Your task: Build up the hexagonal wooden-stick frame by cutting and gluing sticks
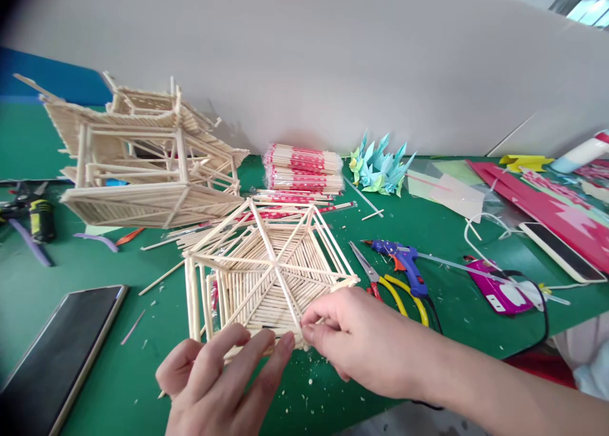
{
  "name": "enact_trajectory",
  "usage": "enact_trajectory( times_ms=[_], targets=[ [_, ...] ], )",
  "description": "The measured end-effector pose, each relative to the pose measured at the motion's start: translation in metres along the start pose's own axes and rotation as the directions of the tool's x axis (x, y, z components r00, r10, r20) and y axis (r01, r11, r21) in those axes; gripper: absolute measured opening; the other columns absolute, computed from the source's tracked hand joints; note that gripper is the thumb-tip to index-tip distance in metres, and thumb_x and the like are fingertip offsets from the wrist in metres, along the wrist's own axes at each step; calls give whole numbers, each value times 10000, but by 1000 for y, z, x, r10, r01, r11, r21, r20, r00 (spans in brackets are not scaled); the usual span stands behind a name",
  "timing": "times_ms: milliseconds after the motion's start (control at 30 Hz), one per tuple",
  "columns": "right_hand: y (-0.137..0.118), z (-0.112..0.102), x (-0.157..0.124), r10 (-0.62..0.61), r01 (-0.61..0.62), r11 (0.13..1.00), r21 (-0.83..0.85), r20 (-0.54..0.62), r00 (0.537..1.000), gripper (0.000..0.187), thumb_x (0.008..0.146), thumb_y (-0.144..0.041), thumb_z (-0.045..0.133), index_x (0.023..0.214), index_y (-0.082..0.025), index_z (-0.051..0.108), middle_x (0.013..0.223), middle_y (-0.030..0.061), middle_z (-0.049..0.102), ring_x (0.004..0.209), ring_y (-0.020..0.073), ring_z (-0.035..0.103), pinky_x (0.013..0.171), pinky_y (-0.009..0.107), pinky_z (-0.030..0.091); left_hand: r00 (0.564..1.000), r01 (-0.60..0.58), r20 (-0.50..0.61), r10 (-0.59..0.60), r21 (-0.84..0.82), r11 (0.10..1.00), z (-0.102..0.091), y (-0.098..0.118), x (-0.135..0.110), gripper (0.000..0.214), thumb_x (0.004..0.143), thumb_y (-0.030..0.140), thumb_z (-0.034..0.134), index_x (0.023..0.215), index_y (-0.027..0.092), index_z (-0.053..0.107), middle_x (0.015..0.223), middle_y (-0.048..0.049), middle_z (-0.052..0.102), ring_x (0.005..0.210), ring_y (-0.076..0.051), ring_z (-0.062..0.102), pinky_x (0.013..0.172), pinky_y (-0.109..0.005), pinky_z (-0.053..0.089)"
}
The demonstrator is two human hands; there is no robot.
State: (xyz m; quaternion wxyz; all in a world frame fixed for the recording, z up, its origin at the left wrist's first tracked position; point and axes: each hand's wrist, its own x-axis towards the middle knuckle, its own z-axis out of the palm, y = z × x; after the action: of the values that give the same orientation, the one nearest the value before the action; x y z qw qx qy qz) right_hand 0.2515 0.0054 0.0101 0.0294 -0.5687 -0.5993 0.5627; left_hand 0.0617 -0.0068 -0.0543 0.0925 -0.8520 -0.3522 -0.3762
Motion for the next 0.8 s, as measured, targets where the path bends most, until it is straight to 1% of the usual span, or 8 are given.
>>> enact_trajectory(
  times_ms=[100, 200, 333, 467, 600, 667, 733, 800],
  targets=[
    [-8, -3, 4, 67, -67, 997, 31, 13, 998, 257, 910, -370, 407, 822, -183, 560, 499, -61, 453, 460, 75, 396, 444, 193, 272, 999, -21, 26, 22, -14, 1000, 1, 1, 0, 269, 901, 125, 430, 876, 194, 689, 781, 11, 684, 797, -159, 502, 690, -348, 264],
    [-16, -7, 7, 128, -130, 991, 44, 45, 991, 186, 892, -326, 441, 843, -183, 550, 466, -71, 460, 468, 78, 411, 477, 193, 297, 997, 49, -53, -51, -48, 998, 3, 4, 0, 275, 891, 105, 438, 845, 200, 692, 753, 3, 677, 800, -158, 500, 704, -350, 265],
    [-21, -11, 8, 207, -210, 978, 16, 93, 974, 144, 874, -309, 466, 867, -187, 542, 474, -63, 521, 482, 83, 439, 496, 198, 313, 993, 45, -108, -52, -63, 997, 6, 5, 2, 267, 889, 94, 463, 785, 179, 694, 705, 5, 683, 765, -149, 505, 638, -346, 250],
    [-20, -14, 8, 191, -190, 982, -20, 147, 970, 158, 876, -325, 454, 868, -194, 543, 506, -44, 582, 472, 81, 419, 448, 189, 279, 989, 45, -134, -56, -85, 995, 8, 5, 5, 285, 893, 78, 457, 754, 160, 692, 674, -3, 685, 746, -154, 509, 620, -350, 247],
    [-20, -16, 11, 204, -193, 978, -83, 148, 968, 168, 868, -349, 457, 887, -204, 542, 534, -27, 622, 461, 83, 393, 414, 186, 249, 976, 72, -201, -89, -90, 993, 11, 6, 5, 311, 899, 85, 450, 721, 168, 691, 655, -3, 680, 734, -157, 511, 625, -356, 245],
    [-22, -17, 12, 222, -209, 973, -97, 148, 964, 171, 864, -351, 459, 892, -205, 543, 544, -23, 630, 448, 81, 379, 403, 188, 237, 977, 72, -194, -87, -84, 994, 10, 7, 4, 295, 897, 95, 462, 732, 169, 695, 659, -4, 685, 742, -161, 512, 631, -358, 246],
    [-23, -16, 12, 229, -215, 971, -102, 146, 963, 175, 862, -351, 457, 892, -201, 543, 546, -21, 631, 440, 80, 372, 396, 189, 232, 989, 56, -136, -66, -79, 995, 7, 6, 3, 256, 891, 108, 483, 767, 168, 699, 681, -6, 697, 763, -166, 512, 635, -358, 248],
    [-25, -15, 11, 230, -216, 971, -107, 143, 963, 174, 859, -346, 458, 890, -197, 541, 547, -20, 630, 434, 77, 367, 388, 186, 225, 993, 45, -103, -54, -81, 996, 5, 5, 3, 247, 893, 114, 483, 784, 165, 699, 696, -8, 703, 777, -169, 510, 635, -358, 249]
  ],
)
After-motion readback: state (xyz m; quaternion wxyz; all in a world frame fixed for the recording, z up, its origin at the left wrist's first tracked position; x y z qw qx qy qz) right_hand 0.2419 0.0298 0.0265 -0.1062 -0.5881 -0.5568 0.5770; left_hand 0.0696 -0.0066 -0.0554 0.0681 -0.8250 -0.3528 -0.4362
